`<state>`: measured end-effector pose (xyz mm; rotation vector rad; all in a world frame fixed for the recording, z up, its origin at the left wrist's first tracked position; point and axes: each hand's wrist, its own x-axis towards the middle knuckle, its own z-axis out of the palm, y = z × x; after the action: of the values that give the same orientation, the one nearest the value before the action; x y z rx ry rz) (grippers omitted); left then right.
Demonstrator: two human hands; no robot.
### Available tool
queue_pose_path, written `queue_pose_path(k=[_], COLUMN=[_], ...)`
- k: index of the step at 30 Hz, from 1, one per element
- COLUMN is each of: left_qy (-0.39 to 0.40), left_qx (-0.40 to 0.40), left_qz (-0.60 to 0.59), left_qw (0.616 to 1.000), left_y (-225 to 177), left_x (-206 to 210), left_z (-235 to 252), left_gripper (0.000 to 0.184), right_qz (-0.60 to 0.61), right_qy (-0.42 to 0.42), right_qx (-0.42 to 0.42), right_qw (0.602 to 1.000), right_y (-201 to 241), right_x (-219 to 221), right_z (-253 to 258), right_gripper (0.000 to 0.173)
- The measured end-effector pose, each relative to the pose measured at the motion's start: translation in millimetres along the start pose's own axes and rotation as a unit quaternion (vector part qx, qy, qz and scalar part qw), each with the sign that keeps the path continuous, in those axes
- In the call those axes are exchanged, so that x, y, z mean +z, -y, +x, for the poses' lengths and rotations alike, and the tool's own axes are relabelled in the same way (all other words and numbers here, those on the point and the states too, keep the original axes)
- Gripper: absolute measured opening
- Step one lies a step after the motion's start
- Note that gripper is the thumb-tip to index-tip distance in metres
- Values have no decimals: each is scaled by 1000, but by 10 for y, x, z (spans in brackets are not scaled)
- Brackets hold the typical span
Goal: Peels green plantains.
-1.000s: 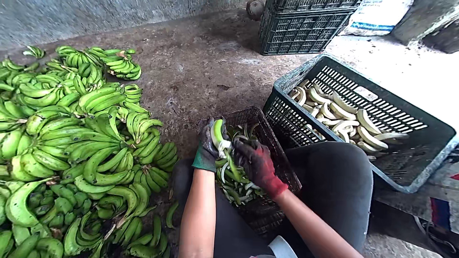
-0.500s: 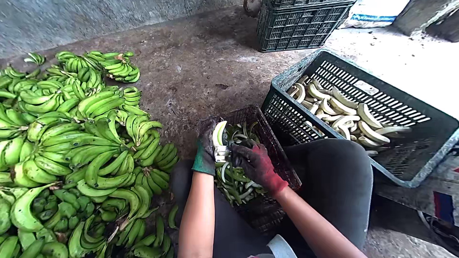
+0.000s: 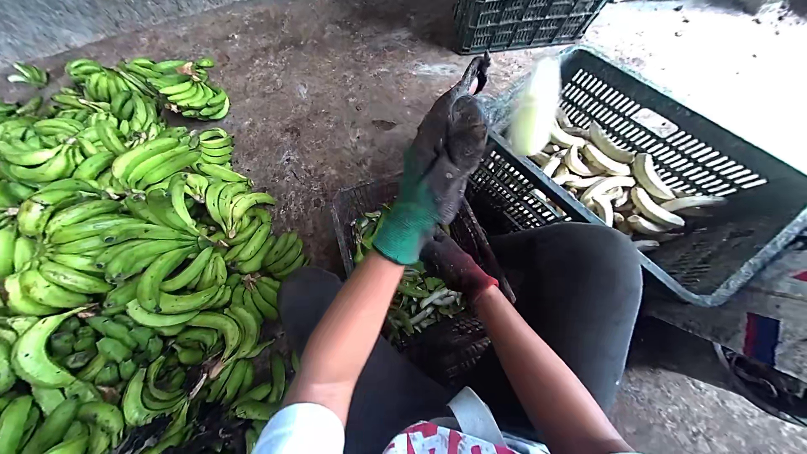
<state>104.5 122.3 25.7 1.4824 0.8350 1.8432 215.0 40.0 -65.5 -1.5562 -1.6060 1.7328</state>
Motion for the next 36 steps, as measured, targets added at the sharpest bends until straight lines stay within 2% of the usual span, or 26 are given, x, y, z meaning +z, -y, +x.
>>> queue_pose_path(k=[1, 2, 3, 5, 7, 9, 10, 11, 13, 16, 20, 23, 24, 25, 27, 28, 30, 31, 32, 33, 34, 35, 36], left_qy=[44, 102, 172, 335, 419, 434, 413, 414, 460, 465, 397, 378, 376, 361, 283, 223, 105, 49, -17, -93, -140, -149, -141], left_qx=[-112, -122, -121, -201, -295, -392, -420, -426, -404, -374, -336, -283, -256, -219, -165, -149, -172, -201, -242, -261, -269, -256, -229], left_qz=[58, 169, 312, 486, 566, 625, 652, 670, 674, 673, 670, 657, 646, 628, 563, 526, 455, 408, 332, 215, 58, -76, -137], left_qw=[991, 973, 927, 782, 646, 517, 477, 444, 415, 437, 531, 588, 613, 654, 759, 807, 867, 889, 912, 937, 951, 952, 953], left_y=[-130, -15, 128, 351, 806, 1058, 1158, 1236, 1276, 1255, 1063, 771, 670, 587, 391, 292, 86, 15, -40, -36, 1, 46, 69], left_x=[-18, -162, -363, -706, -902, -1063, -1145, -1196, -1240, -1261, -1041, -719, -649, -610, -515, -451, -333, -319, -315, -323, -370, -452, -545], left_z=[70, 51, -42, -384, -855, -1242, -1383, -1455, -1437, -1361, -1248, -968, -880, -833, -855, -905, -964, -953, -910, -852, -780, -746, -758], left_gripper=[45, 47, 50, 60, 69, 73, 68, 67, 68, 67, 59, 55, 58, 61, 63, 66, 71, 67, 55, 31, 18, 24, 21], right_qz=[92, 151, 188, 218, 225, 254, 270, 281, 294, 295, 337, 419, 444, 457, 453, 441, 419, 408, 398, 390, 382, 374, 362], right_qy=[-42, -86, -120, -160, -146, -114, -101, -91, -77, -73, -132, -226, -249, -265, -284, -293, -287, -280, -265, -237, -209, -189, -183], right_qx=[29, 37, 37, 10, -7, 9, 14, 17, 14, 3, 2, -40, -49, -54, -36, -23, -3, 5, 14, 21, 30, 40, 52], right_qw=[994, 984, 974, 963, 963, 960, 957, 955, 953, 953, 932, 879, 860, 847, 844, 848, 862, 869, 878, 889, 900, 907, 913], right_y=[25, 55, 102, 153, 155, 148, 147, 140, 115, 69, 76, -13, -4, 1, -14, -9, -6, -19, -50, -87, -115, -159, -213], right_x=[8, 13, -3, -47, -100, -88, -65, -50, -18, 50, 87, 149, 154, 160, 164, 162, 205, 259, 310, 360, 416, 468, 508], right_z=[9, 16, 5, -22, -25, -13, -8, -7, 25, 87, 86, 256, 291, 323, 347, 342, 329, 343, 353, 359, 372, 387, 408], right_gripper=[35, 36, 40, 38, 40, 43, 41, 40, 40, 40, 41, 37, 34, 32, 39, 42, 48, 50, 53, 56, 55, 52, 48])
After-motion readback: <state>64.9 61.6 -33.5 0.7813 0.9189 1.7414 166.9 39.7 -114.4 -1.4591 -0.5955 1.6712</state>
